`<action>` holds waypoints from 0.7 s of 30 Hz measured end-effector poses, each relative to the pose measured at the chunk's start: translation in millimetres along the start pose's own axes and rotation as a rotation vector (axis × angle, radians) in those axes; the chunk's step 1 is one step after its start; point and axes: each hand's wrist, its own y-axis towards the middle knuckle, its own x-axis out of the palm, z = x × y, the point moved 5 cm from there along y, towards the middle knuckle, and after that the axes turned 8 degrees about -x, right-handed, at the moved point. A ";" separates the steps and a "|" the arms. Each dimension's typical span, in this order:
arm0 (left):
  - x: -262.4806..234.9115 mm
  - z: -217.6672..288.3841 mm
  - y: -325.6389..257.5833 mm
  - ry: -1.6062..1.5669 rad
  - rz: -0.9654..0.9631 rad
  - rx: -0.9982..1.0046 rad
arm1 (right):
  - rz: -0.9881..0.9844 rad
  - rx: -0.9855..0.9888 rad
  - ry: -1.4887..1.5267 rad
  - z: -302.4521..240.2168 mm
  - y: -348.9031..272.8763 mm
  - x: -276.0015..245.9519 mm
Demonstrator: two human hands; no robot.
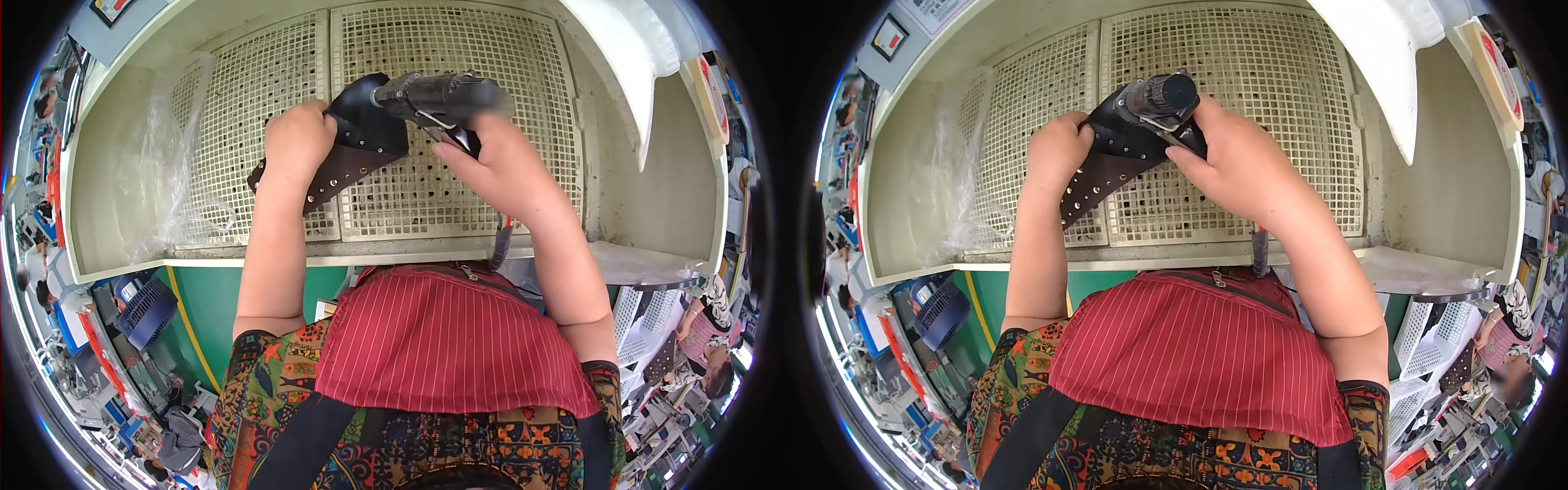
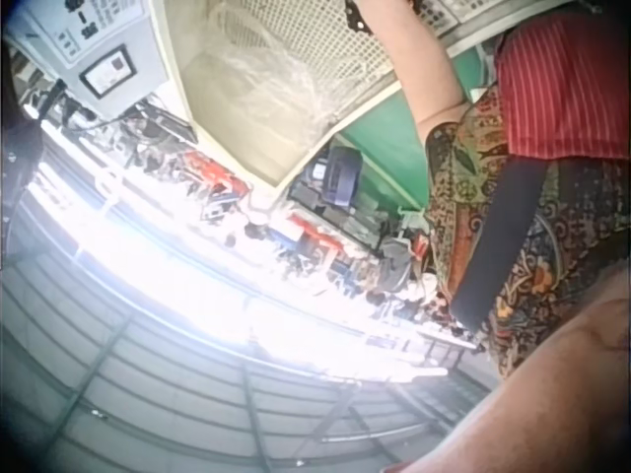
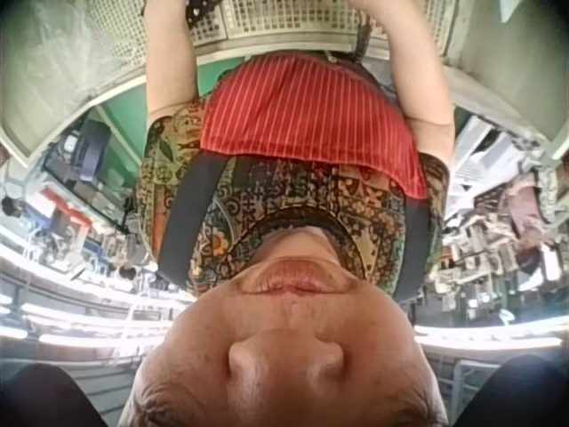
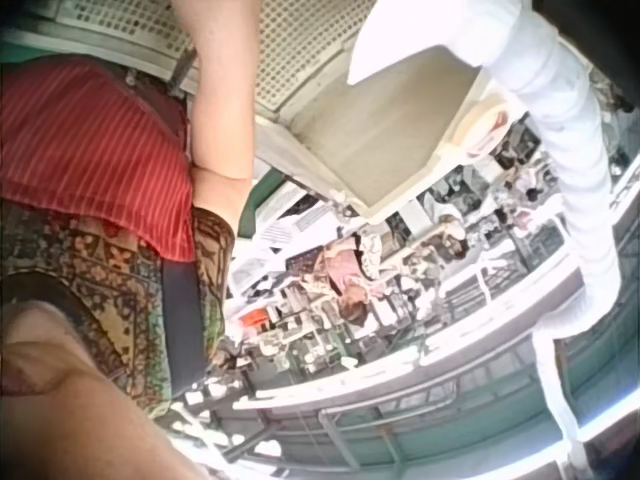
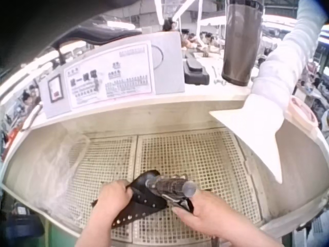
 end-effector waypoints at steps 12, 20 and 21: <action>-0.8 -0.4 -7.9 -0.052 0.004 -0.003 | -0.086 0.133 -0.148 24.3 -31.4 -17.4; 0.0 0.6 -7.7 -0.024 0.031 0.022 | -0.056 0.010 0.018 6.8 -1.2 4.6; 0.8 0.0 -7.9 -0.020 0.035 0.025 | -0.035 -0.002 0.003 7.1 -2.0 4.0</action>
